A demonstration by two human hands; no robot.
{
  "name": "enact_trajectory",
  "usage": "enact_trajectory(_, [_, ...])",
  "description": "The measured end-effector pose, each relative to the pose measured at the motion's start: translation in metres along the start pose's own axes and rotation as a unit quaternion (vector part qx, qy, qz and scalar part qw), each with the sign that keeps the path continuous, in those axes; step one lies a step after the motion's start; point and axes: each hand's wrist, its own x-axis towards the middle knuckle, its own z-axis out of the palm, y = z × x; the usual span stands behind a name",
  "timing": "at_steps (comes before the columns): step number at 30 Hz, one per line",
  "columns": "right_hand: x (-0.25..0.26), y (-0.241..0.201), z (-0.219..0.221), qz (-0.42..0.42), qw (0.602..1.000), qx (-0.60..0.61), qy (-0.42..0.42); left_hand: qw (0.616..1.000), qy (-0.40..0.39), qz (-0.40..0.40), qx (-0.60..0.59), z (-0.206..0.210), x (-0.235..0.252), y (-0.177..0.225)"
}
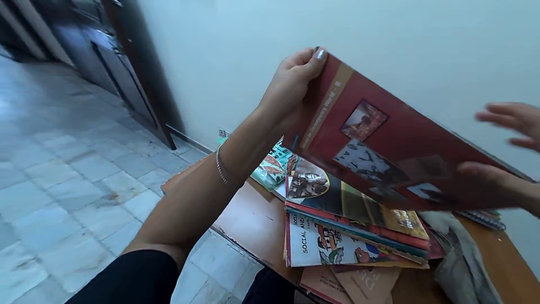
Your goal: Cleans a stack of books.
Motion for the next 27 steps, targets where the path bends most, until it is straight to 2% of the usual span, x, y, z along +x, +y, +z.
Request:
enact_trajectory(2, [0.013,-0.014,-0.007,0.012,0.992,0.089,-0.090,1.000,-0.026,-0.010,-0.004,0.010,0.014,0.009])
enact_trajectory(4, [0.018,-0.024,-0.008,0.073,0.965,0.217,-0.125,0.999,-0.035,-0.018,-0.011,0.020,0.027,0.011])
enact_trajectory(6, [0.017,-0.022,-0.006,0.107,0.954,0.259,-0.103,0.999,-0.031,-0.006,-0.005,0.028,0.038,0.004])
enact_trajectory(8, [0.014,-0.019,0.000,0.128,0.958,0.252,-0.056,0.998,0.019,0.014,0.060,0.035,0.038,-0.010])
enact_trajectory(10, [0.011,-0.020,-0.002,0.151,0.957,0.247,-0.015,0.994,0.083,-0.002,0.076,0.036,0.024,-0.027])
enact_trajectory(12, [0.006,-0.021,-0.008,0.154,0.957,0.247,0.008,0.987,0.144,-0.065,0.004,0.042,-0.010,-0.043])
enact_trajectory(14, [0.003,-0.021,-0.016,0.148,0.960,0.239,0.003,0.963,0.171,-0.170,-0.118,0.048,-0.043,-0.054])
enact_trajectory(16, [0.002,-0.023,-0.016,0.161,0.953,0.257,-0.011,0.930,0.129,-0.287,-0.189,0.053,-0.066,-0.068])
enact_trajectory(19, [-0.004,-0.027,-0.007,0.191,0.927,0.321,-0.042,0.874,0.090,-0.415,-0.236,0.077,-0.066,-0.092])
enact_trajectory(21, [-0.014,-0.028,0.002,0.194,0.913,0.355,-0.054,0.846,0.069,-0.464,-0.252,0.092,-0.062,-0.100])
enact_trajectory(23, [-0.025,-0.025,0.009,0.228,0.881,0.406,-0.087,0.841,0.049,-0.464,-0.274,0.100,-0.064,-0.102])
enact_trajectory(27, [-0.048,-0.018,0.019,0.270,0.788,0.536,-0.137,0.843,0.054,-0.423,-0.327,0.107,-0.067,-0.098])
